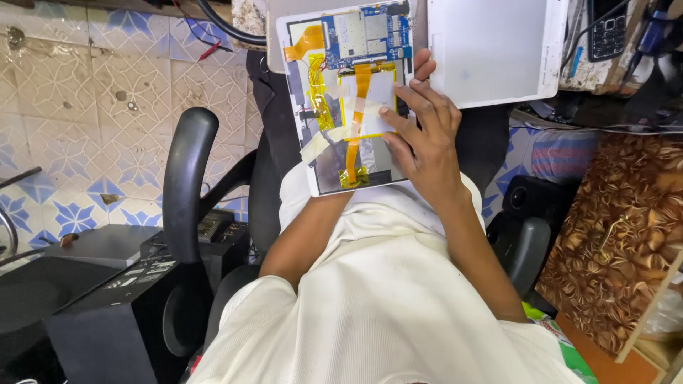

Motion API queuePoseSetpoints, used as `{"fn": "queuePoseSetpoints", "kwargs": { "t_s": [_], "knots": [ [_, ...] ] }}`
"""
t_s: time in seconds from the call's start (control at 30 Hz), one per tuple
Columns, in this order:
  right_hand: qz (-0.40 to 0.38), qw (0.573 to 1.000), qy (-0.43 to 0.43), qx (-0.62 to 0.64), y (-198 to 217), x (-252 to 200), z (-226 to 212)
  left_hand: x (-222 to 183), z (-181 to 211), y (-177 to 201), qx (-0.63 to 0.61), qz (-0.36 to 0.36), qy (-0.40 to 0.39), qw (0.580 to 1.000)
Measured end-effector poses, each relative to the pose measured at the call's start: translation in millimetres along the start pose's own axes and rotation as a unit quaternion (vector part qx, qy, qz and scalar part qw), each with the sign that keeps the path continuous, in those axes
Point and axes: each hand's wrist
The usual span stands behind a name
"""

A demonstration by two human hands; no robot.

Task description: Disassembling a tablet to inspect or repair internal components, including prying the screen and handling ribbon cables.

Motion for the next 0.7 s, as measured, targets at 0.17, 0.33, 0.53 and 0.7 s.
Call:
{"fn": "queuePoseSetpoints", "kwargs": {
  "t_s": [0.17, 0.33, 0.53, 0.7],
  "knots": [
    [0.094, 0.993, -0.053, 0.037, 14.5, 3.8, 1.3, -0.1, -0.9, -43.7, -0.059, 0.085, -0.079, 0.991],
    [0.164, 0.977, -0.113, 0.078, 25.1, 0.1, 13.3, 16.8, -1.1, -78.8, 0.052, 0.212, -0.118, 0.969],
    [0.191, 0.958, -0.193, 0.096, 26.4, -11.5, 24.7, 18.2, 0.5, -78.0, 0.015, 0.224, -0.118, 0.967],
    [0.175, 0.957, -0.201, 0.112, 22.8, -3.5, 28.5, 20.3, -4.6, -88.0, 0.026, 0.247, -0.14, 0.958]
  ]
}}
Point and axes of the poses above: each hand's wrist, its own x-axis towards the middle knuckle, its own y-axis out of the back of the hand, z = x × y, and after that the axes turned 13 degrees about -x, right-handed
